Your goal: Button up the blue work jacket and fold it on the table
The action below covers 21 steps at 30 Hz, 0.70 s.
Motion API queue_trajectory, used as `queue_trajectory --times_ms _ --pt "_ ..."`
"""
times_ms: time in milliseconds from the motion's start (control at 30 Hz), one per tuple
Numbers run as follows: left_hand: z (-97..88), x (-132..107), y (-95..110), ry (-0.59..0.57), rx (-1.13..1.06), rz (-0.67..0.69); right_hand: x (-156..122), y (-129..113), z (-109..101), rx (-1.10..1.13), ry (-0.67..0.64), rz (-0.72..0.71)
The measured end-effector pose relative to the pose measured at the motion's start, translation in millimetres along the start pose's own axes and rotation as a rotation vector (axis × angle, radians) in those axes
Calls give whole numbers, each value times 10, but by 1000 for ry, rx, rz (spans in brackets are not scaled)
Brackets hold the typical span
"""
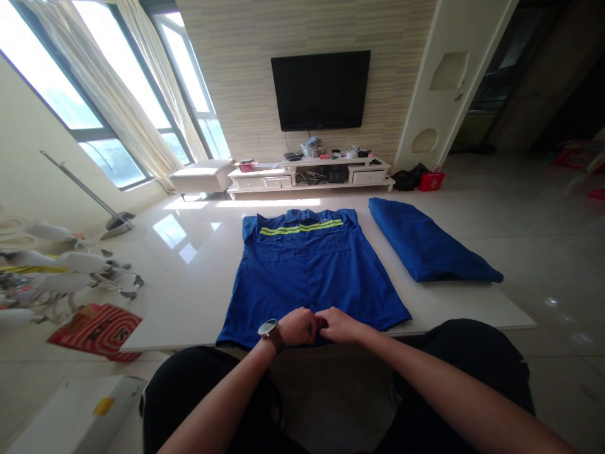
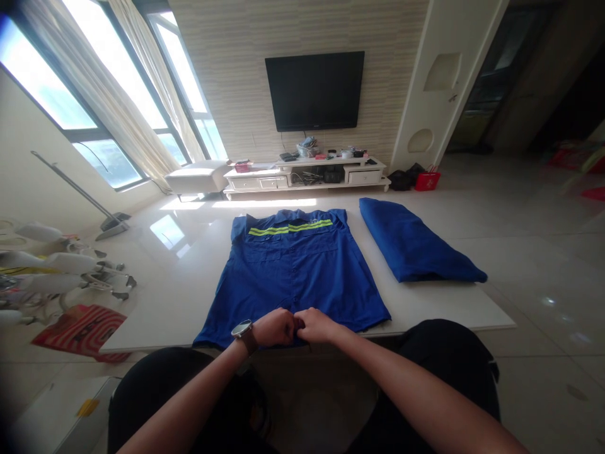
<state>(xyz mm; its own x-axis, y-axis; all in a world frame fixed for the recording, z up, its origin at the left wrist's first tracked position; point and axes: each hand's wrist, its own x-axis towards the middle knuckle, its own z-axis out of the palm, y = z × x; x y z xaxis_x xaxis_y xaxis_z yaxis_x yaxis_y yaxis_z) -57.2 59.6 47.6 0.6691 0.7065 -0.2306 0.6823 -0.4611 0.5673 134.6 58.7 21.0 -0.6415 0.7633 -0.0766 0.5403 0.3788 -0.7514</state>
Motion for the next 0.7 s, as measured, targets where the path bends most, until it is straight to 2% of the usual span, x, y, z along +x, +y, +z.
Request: queue_trajectory --times_ms 67,167,267,367,467,567,700 --pt "17 -23 21 -21 12 -10 -11 -12 23 -9 -6 14" --pt "32 -48 54 -14 60 -13 -20 -17 23 -104 83 53" --pt "41 -64 46 -22 75 -22 -29 -26 -63 -240 185 114" --pt "45 -78 -4 -44 41 -28 -45 -27 -173 -309 210 188" --pt "39 -79 -46 -46 -10 16 -55 -5 -217 -310 238 193" --pt "19 -47 -48 60 1 10 -34 35 -197 -252 287 135" --pt "-6 20 -16 259 128 -139 35 66 -164 -81 336 31"
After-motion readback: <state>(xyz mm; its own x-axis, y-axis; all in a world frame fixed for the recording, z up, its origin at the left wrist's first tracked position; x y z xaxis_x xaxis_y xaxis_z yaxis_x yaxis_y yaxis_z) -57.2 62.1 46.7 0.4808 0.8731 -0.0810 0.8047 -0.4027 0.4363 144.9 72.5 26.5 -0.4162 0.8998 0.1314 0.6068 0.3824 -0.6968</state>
